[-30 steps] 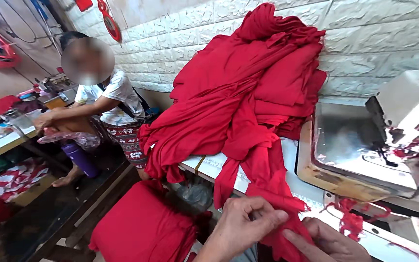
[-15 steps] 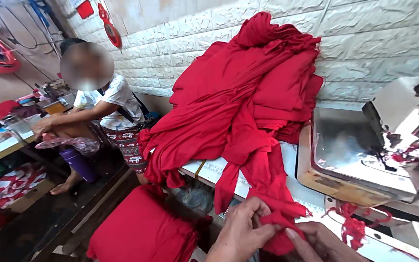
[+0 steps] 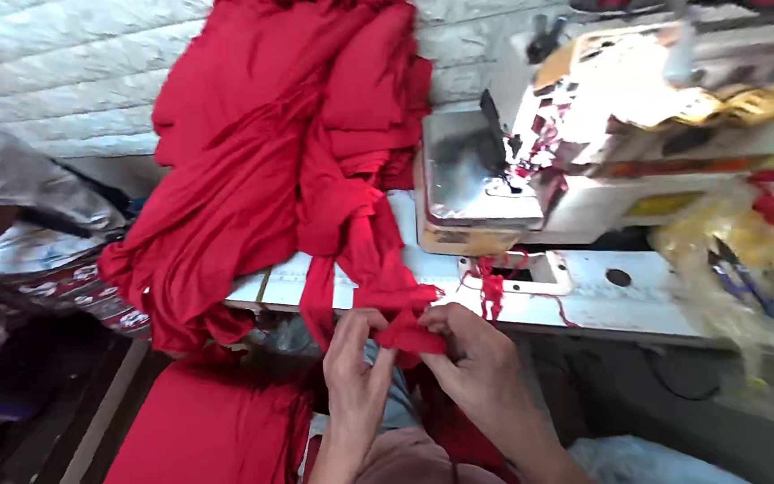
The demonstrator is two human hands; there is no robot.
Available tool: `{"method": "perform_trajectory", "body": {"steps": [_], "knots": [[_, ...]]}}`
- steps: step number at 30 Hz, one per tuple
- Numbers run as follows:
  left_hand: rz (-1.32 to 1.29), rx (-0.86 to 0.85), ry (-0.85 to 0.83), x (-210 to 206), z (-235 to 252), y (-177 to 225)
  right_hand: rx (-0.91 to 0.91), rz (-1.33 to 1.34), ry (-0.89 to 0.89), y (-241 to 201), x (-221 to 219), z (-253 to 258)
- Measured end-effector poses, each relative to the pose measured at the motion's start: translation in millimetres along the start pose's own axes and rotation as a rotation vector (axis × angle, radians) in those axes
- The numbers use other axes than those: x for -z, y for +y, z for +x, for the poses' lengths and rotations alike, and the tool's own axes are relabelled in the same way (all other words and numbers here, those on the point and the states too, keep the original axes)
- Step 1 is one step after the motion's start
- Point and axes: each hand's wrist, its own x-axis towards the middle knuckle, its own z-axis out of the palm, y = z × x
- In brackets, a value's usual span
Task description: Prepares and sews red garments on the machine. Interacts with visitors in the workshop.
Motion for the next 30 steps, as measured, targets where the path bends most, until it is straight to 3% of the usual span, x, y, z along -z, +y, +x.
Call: {"method": "perform_trajectory", "body": {"steps": [3, 6, 10, 12, 14, 16, 18, 22, 24, 30], "knots": [[0.104, -0.054, 0.150, -2.1, -2.8, -1.3, -0.036, -0.160, -0.018, 0.4, -0.3, 0.3], [-0.174, 0.060, 0.191, 6.4, -0.9, -3.6, -0.123, -0.043, -0.061, 5.9, -1.4, -2.1], [-0.982, 0.477, 0.081, 20.7, 4.6, -6.4, -0.337, 0.843, -0.038, 6.6, -6.0, -2.3], [-1.177, 0.648, 0.057, 26.2, 5.4, -6.3, -0.543, 1.196, -0.087, -4.5, -2.3, 2.8], [-1.249, 0.787, 0.067, 26.2, 7.5, 2.1, -0.624, 1.314, -0.235, -8.2, -2.1, 2.0], [-1.267, 0.823, 0.013, 21.5, 8.5, 9.5, -0.558, 1.372, -0.385, -4.8, -10.1, -3.6], [-1.195, 0.732, -0.078, 15.4, 8.9, 8.0, -0.494, 1.422, -0.442, -1.9, -15.8, -3.7], [-0.536, 0.335, -0.063, 12.4, 8.9, -8.2, -0.534, 1.367, -0.299, 0.3, -13.1, 6.6], [-0.318, 0.258, -0.021, 15.1, 7.3, -8.3, -0.558, 1.321, -0.225, 1.7, -9.8, 10.0], [-0.373, 0.239, -0.229, 23.1, 0.6, 0.5, -0.467, 1.157, -0.211, 1.5, -9.3, 7.5]]}}
